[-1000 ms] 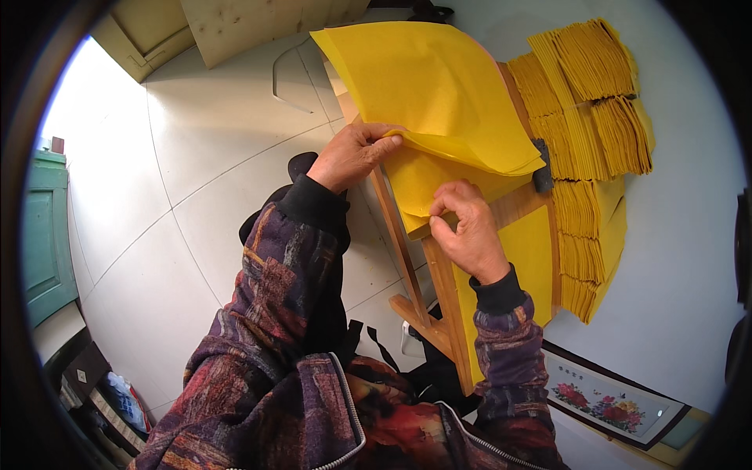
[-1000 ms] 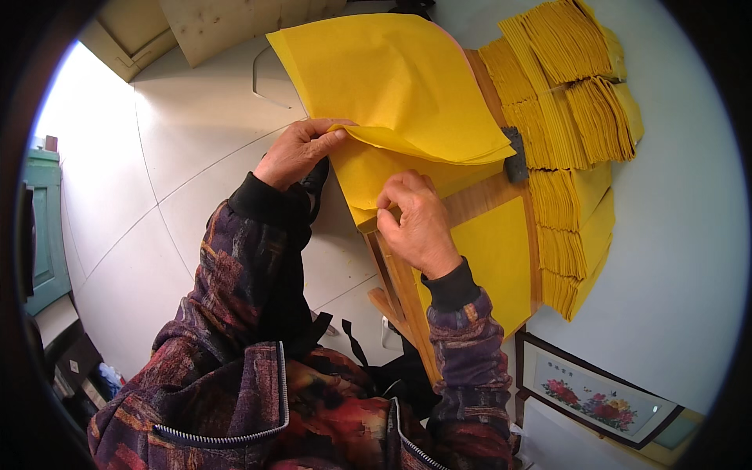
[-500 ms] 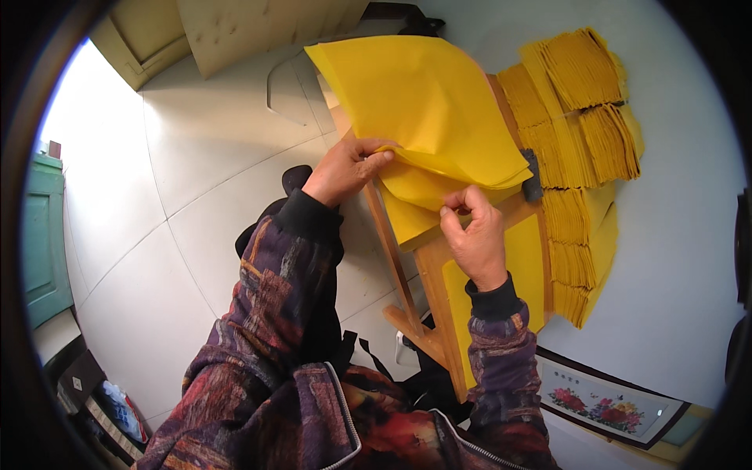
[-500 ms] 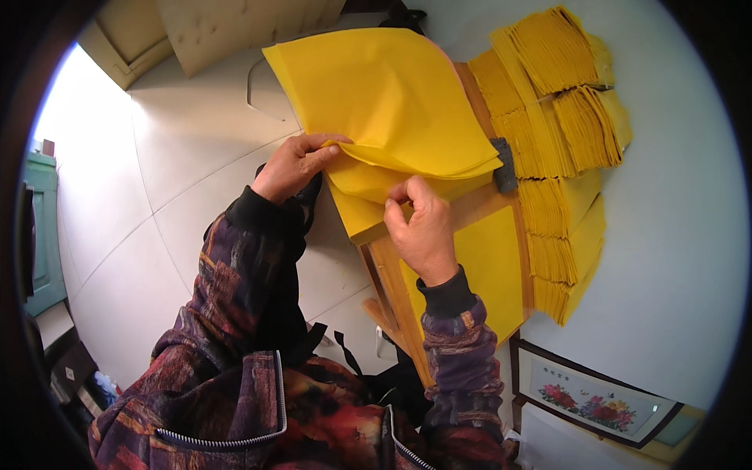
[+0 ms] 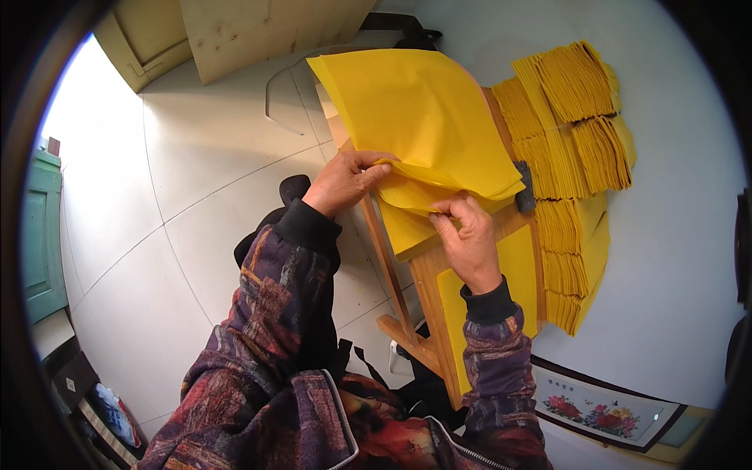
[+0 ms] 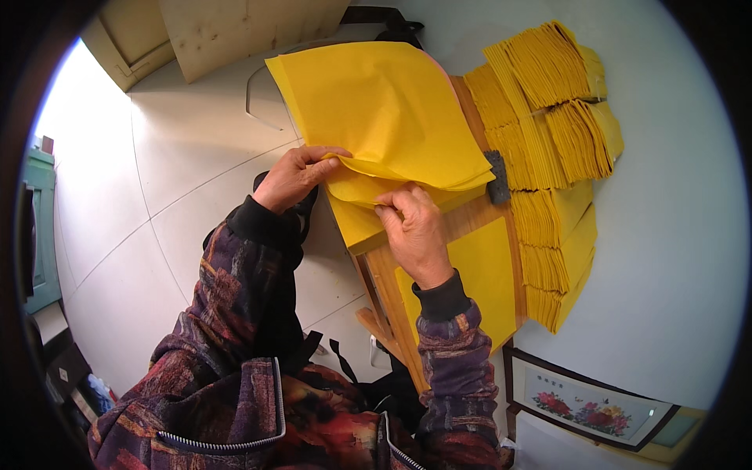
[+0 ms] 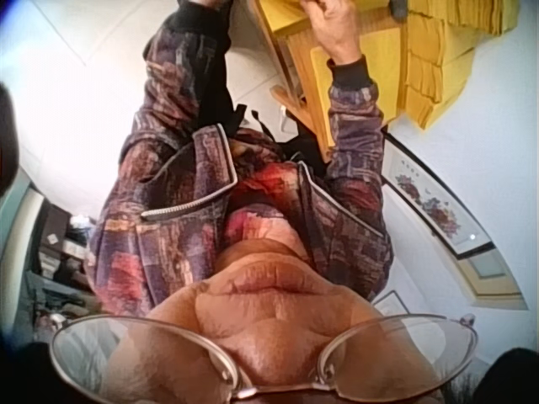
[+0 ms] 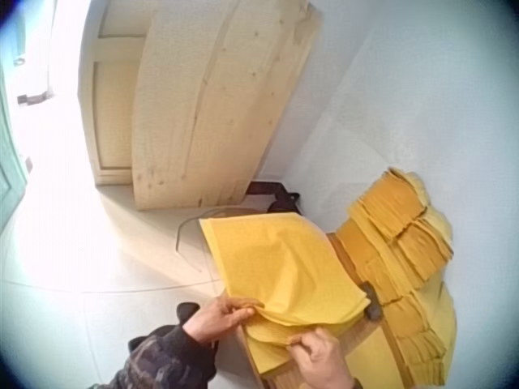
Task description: The person folds yellow paper sheets in half and places them on a stack on a low wooden table. The person repeats this process for multiple sheets, aligning edges and pressing folds before stacking.
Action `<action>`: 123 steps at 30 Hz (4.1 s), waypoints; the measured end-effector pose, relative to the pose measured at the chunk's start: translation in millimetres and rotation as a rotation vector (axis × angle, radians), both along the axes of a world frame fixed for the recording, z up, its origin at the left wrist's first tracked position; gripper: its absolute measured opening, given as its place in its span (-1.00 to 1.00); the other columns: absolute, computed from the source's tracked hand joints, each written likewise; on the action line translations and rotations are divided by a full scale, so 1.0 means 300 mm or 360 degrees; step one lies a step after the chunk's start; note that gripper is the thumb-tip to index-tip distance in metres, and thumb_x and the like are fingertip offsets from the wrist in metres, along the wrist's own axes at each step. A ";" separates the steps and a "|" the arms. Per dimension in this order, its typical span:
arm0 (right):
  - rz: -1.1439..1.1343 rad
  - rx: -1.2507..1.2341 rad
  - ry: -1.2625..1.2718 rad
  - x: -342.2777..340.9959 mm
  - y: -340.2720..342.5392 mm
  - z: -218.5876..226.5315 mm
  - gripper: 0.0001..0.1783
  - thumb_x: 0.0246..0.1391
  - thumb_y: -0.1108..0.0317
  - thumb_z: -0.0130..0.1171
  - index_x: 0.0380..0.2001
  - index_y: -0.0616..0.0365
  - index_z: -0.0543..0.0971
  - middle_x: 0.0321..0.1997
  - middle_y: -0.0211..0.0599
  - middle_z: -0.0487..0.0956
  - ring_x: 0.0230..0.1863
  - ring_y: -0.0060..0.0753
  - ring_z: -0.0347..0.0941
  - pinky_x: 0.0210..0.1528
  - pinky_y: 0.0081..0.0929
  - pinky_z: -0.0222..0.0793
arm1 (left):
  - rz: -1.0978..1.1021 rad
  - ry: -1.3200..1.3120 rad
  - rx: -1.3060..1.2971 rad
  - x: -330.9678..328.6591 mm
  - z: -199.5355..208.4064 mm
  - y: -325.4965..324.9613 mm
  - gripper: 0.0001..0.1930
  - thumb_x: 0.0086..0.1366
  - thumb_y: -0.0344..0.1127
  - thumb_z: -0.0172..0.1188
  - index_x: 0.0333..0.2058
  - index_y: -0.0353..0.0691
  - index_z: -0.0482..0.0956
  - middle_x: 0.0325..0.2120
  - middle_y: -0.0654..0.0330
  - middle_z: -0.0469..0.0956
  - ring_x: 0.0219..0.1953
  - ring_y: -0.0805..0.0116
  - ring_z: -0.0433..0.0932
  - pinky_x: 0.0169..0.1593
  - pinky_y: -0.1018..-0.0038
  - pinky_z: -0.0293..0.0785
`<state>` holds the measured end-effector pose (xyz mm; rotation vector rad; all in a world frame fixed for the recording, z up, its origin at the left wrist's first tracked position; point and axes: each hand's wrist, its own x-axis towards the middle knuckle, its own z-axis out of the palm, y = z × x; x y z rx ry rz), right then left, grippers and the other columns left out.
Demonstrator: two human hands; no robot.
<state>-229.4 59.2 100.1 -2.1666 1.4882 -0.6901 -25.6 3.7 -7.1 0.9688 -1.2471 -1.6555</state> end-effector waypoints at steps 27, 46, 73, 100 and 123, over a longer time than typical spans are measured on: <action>-0.0163 -0.0127 -0.0037 0.038 -0.037 0.035 -0.85 -0.01 0.52 0.24 -0.46 0.25 0.44 -0.46 -0.15 0.49 -0.38 -0.14 0.45 -0.35 -0.34 0.36 | -0.0066 0.0028 -0.0058 0.020 0.052 0.015 -0.63 0.33 -0.15 0.20 -0.01 -0.28 0.56 -0.16 0.20 0.55 -0.08 0.40 0.45 0.09 0.50 0.37; -0.0153 -0.0287 -0.0141 0.022 -0.019 0.024 -0.91 0.17 0.49 0.13 -0.29 0.30 0.54 -0.29 -0.25 0.60 -0.23 -0.44 0.52 -0.15 -0.56 0.41 | 0.0093 0.0087 0.0012 -0.007 0.029 0.008 -0.71 0.35 -0.31 0.15 -0.03 -0.34 0.57 -0.23 0.18 0.63 -0.16 0.43 0.52 0.02 0.54 0.41; -0.0880 0.0159 0.1164 -0.636 -0.190 -0.133 -0.60 0.05 0.32 0.11 -0.02 0.19 0.49 0.09 -0.08 0.46 0.10 0.12 0.34 0.11 -0.01 0.27 | 0.0158 -0.0050 0.0001 0.004 -0.002 0.004 -0.61 0.37 -0.13 0.11 -0.15 -0.44 0.58 -0.31 0.24 0.61 -0.23 0.50 0.48 -0.06 0.55 0.39; 0.0294 -0.0054 0.0198 -0.036 0.039 -0.062 -0.88 -0.07 0.57 0.20 -0.39 0.20 0.52 -0.27 -0.24 0.54 -0.18 -0.15 0.46 -0.13 -0.35 0.38 | 0.0163 0.0010 0.0069 -0.012 -0.006 -0.003 -0.61 0.37 -0.11 0.13 -0.09 -0.37 0.59 -0.28 0.16 0.64 -0.22 0.44 0.53 -0.08 0.51 0.44; -0.0110 0.0338 -0.0216 -0.019 -0.022 0.002 -0.88 0.09 0.44 0.14 -0.43 0.29 0.50 -0.50 -0.18 0.51 -0.43 -0.33 0.46 -0.36 -0.48 0.35 | 0.0083 -0.0033 -0.0039 -0.001 0.001 0.002 -0.60 0.37 -0.12 0.12 -0.06 -0.39 0.56 -0.26 0.17 0.62 -0.18 0.43 0.51 -0.03 0.50 0.41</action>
